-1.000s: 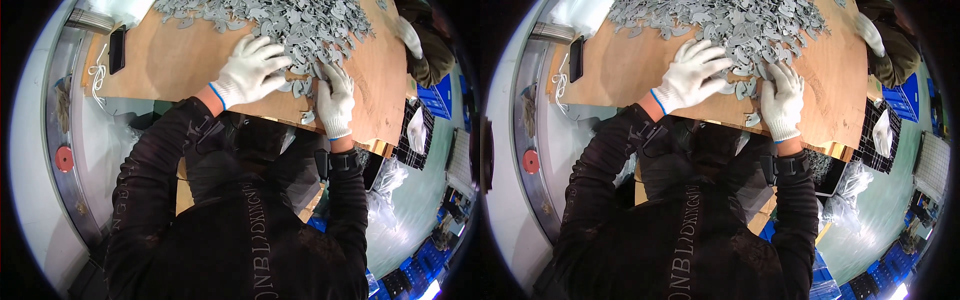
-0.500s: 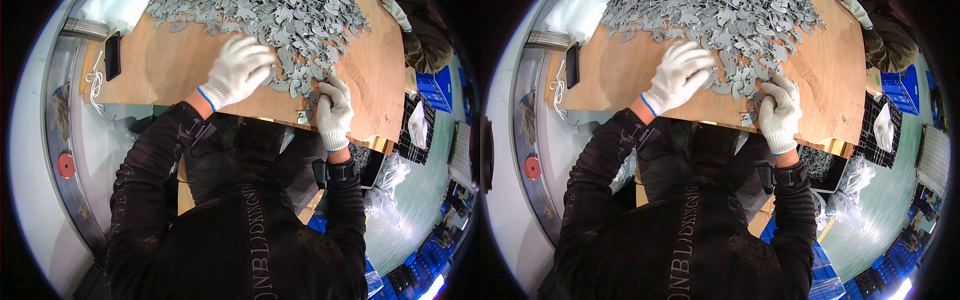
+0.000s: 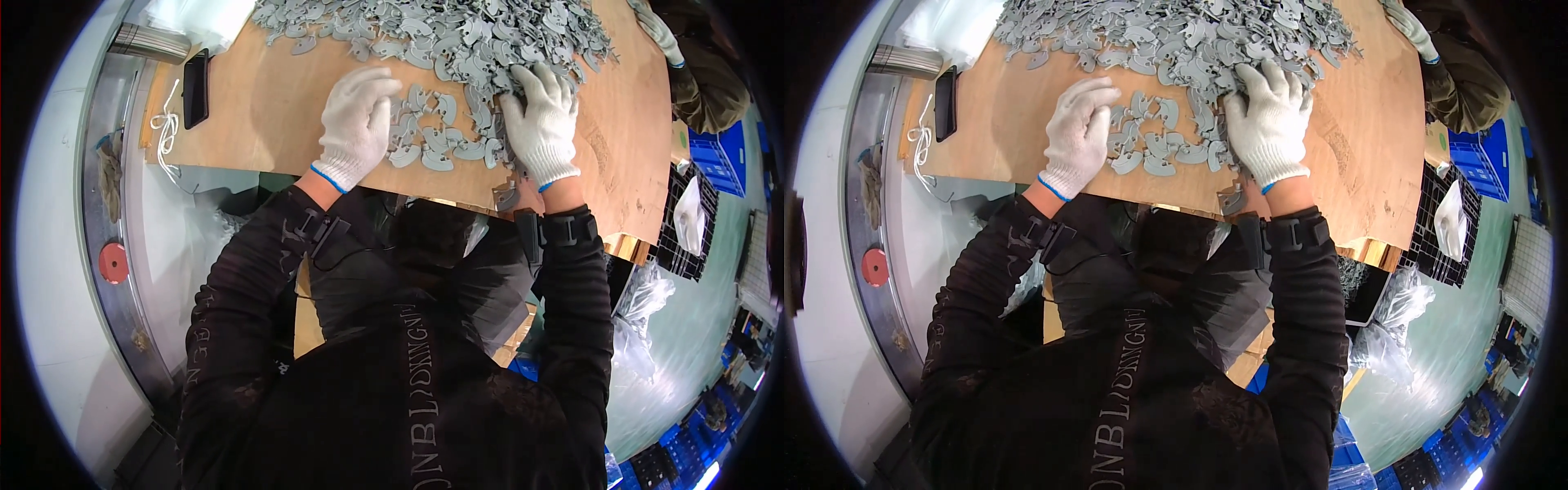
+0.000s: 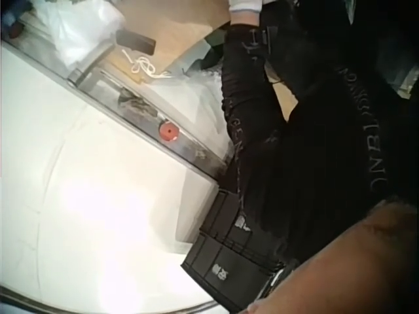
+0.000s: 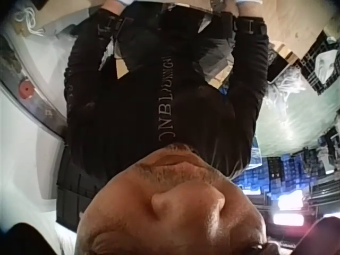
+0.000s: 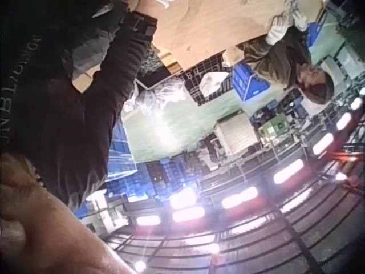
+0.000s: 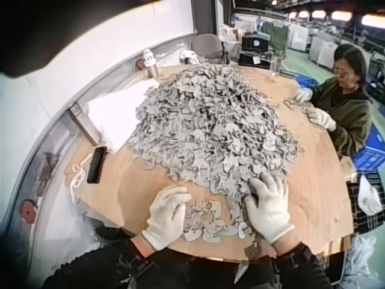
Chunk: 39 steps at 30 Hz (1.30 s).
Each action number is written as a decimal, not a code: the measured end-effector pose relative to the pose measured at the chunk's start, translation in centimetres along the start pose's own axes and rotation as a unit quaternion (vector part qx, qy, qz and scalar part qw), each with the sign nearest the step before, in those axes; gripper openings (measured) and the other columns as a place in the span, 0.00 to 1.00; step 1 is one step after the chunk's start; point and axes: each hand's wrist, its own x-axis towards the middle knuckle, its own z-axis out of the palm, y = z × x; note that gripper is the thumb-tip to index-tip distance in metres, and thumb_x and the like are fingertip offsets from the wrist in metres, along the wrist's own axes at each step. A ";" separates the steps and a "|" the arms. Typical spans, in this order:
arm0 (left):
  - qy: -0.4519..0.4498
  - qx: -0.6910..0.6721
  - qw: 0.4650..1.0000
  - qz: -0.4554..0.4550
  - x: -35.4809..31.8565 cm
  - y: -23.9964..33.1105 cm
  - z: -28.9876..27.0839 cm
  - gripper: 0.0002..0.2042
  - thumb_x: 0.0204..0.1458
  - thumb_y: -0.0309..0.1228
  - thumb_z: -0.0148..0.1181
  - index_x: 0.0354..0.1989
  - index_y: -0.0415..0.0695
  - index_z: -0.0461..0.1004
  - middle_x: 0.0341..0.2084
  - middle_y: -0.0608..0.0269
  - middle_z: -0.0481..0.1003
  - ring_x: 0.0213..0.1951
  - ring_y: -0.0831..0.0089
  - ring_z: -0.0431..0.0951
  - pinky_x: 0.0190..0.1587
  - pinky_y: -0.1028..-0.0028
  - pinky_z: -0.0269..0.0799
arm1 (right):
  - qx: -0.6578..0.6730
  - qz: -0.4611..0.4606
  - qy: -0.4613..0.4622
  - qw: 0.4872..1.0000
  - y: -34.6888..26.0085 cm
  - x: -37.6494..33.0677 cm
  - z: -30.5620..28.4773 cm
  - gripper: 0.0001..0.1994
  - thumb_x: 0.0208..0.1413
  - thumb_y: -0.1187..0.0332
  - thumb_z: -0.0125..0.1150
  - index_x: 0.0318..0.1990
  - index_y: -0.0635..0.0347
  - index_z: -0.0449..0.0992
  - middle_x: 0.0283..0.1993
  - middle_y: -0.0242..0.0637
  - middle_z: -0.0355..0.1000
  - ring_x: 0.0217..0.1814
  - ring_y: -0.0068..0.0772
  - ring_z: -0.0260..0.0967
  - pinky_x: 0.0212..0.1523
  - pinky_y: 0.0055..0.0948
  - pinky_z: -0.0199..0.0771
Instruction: Sorting and inspecting small plastic parts on a workbench in a factory.
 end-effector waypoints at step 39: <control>-0.143 0.049 0.979 0.137 0.6 5.2 1.2 0.11 0.58 0.32 0.69 0.49 0.50 0.85 0.63 0.60 0.79 0.71 0.52 0.72 0.76 0.40 0.59 | 0.024 0.090 -0.050 0.994 0.6 -8.5 -6.3 0.21 0.66 0.69 0.68 0.65 0.57 0.83 0.73 0.53 0.72 0.75 0.53 0.70 0.76 0.46 0.69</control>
